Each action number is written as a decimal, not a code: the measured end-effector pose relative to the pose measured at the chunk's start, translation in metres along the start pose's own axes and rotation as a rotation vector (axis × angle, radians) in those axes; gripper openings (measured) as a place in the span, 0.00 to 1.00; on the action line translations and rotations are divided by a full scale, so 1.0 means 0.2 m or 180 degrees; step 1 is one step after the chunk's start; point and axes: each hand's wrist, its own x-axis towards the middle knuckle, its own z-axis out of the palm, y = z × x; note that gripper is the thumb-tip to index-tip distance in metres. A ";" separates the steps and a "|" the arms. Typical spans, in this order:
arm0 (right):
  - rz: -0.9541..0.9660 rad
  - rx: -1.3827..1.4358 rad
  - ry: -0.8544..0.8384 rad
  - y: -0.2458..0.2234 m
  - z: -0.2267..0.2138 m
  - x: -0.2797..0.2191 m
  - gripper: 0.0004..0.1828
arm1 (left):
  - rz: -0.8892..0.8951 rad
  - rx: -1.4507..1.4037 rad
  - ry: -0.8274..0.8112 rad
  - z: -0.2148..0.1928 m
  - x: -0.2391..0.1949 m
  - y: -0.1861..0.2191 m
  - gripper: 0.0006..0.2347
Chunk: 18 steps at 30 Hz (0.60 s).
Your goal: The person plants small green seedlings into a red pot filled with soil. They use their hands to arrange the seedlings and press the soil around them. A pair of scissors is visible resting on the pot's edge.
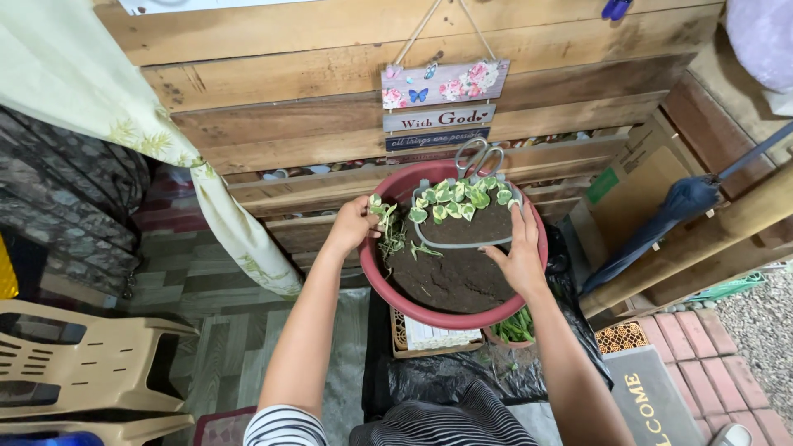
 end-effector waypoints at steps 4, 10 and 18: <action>0.0057 -0.0038 -0.0021 -0.02 -0.01 0.00 0.58 | 0.0121 0.0048 0.0028 0.01 0.03 -0.04 0.11; 0.0156 -0.0027 -0.0069 -0.03 -0.02 0.00 0.58 | 0.0031 0.1382 0.1022 0.16 -0.03 0.13 0.10; 0.0170 -0.0028 -0.0060 -0.04 -0.02 0.01 0.58 | 0.1129 0.2130 0.0854 0.20 0.10 -0.03 0.21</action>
